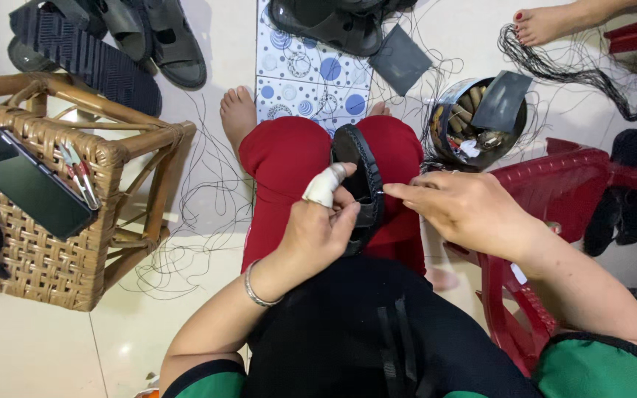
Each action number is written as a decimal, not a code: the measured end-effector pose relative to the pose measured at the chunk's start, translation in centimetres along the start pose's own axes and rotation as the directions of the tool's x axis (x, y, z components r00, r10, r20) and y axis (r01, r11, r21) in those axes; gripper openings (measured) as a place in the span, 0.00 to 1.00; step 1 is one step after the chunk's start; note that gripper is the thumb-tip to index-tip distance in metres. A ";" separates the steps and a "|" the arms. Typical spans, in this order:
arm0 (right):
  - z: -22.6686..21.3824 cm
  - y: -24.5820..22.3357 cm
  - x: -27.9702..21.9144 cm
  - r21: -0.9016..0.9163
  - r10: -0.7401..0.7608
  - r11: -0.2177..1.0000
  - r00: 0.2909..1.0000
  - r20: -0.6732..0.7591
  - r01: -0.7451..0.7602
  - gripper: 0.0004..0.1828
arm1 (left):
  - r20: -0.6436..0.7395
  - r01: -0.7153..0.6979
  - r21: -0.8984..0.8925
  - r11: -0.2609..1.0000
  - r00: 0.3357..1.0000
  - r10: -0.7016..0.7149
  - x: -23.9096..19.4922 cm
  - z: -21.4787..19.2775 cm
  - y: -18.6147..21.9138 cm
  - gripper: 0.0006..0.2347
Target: The person sits on the floor and sews a black sandal using a needle and thread. They repeatedly push the needle through the sandal's sole and pull the thread to stitch it. The person occasionally adjusts the sandal's position on their lap.
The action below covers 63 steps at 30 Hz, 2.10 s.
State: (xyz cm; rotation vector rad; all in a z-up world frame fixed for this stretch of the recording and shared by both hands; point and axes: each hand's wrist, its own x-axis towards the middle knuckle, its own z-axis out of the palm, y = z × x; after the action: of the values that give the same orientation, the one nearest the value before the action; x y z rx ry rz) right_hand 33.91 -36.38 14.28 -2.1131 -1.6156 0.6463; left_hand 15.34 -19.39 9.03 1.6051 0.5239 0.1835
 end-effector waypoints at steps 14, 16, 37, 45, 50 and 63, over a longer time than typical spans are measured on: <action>2.9 -2.2 2.6 -0.595 -0.100 0.785 0.983 0.151 0.172 0.14 | -0.199 -0.488 0.396 0.778 0.781 0.592 0.5 3.6 -2.9 0.10; 2.7 -1.8 2.8 -0.545 -0.064 0.826 0.984 0.164 0.145 0.11 | -0.214 -0.456 0.358 0.815 0.809 0.547 0.1 3.1 -2.8 0.07; -4.4 3.6 -0.2 0.184 0.210 0.937 0.900 0.381 -0.296 0.27 | 0.202 0.050 0.284 0.957 0.973 -0.111 2.1 -4.0 0.4 0.23; 3.8 2.8 -1.0 0.987 0.409 0.140 0.912 0.018 -0.082 0.22 | 0.118 -0.256 0.537 0.804 0.966 0.229 2.8 -4.0 -0.4 0.14; 2.8 3.5 -2.7 0.763 0.397 0.596 0.918 -0.009 -0.250 0.18 | -0.062 -0.169 0.283 0.944 0.979 0.194 2.2 -3.2 -1.7 0.12; 6.2 0.3 -1.4 0.676 0.339 0.716 0.934 -0.117 -0.175 0.18 | -0.164 -0.265 0.583 0.768 0.887 0.431 3.0 -2.2 -5.7 0.08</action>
State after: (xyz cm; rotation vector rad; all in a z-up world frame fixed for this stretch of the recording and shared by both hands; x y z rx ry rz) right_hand 30.24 -37.55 9.19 -1.7831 -0.7818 0.8632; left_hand 15.79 -16.02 3.13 2.2617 0.5182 0.6089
